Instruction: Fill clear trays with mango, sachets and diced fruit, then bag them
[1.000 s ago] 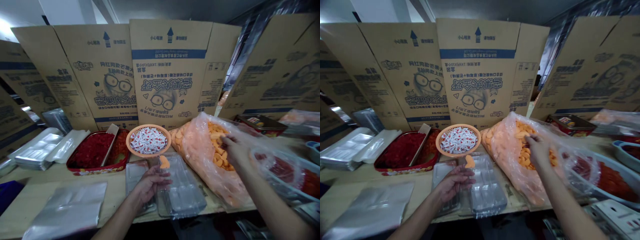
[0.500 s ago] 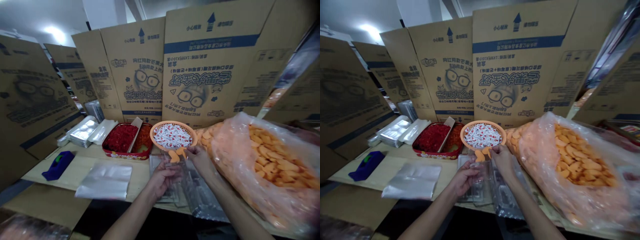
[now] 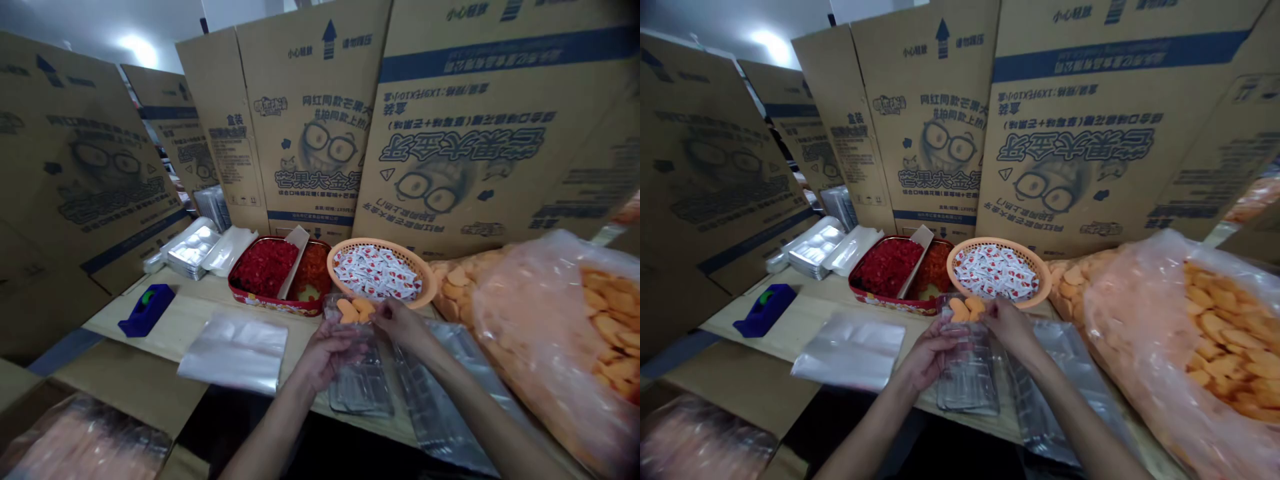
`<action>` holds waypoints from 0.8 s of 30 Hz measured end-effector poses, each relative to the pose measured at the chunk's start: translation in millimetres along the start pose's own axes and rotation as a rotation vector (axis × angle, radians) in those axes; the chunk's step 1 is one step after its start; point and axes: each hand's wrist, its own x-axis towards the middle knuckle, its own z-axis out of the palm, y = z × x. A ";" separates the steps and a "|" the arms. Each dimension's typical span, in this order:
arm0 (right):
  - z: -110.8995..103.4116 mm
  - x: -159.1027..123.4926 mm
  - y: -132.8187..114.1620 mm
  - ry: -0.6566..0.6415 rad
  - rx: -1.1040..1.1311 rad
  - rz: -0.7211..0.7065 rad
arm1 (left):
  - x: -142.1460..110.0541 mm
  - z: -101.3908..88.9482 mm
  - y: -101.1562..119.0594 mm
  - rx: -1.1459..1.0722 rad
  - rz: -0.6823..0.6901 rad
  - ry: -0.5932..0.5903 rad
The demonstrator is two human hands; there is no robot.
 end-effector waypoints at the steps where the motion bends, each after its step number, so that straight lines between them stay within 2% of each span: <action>1: 2.5 3.2 0.4 0.031 0.029 -0.036 | 0.0 -3.3 1.8 -0.007 0.000 0.001; 3: 7.4 7.8 -1.1 0.056 0.050 -0.122 | 1.0 -9.5 4.8 -0.023 0.006 -0.009; 5: 11.8 10.3 -4.6 0.007 0.049 -0.185 | 2.6 -15.0 7.1 -0.034 0.022 -0.030; 8: 14.4 16.4 -8.1 -0.011 0.044 -0.212 | 4.3 -21.6 11.0 -0.043 0.027 -0.053; 12: 4.3 45.6 1.1 0.078 0.021 -0.170 | 4.4 -31.0 20.3 -0.050 0.012 -0.071; 14: -2.5 68.5 9.3 0.027 -0.053 -0.096 | 4.7 -37.8 25.8 -0.053 0.015 -0.062; 16: -4.5 90.8 15.4 -0.086 -0.103 -0.037 | 5.6 -46.0 30.5 -0.058 0.033 -0.059; 19: 8.0 115.4 16.1 -0.203 -0.082 -0.027 | 6.4 -59.9 35.3 -0.063 0.068 -0.064; 24: 46.4 134.5 5.6 -0.242 -0.056 0.041 | 3.4 -84.1 37.1 -0.076 0.117 0.002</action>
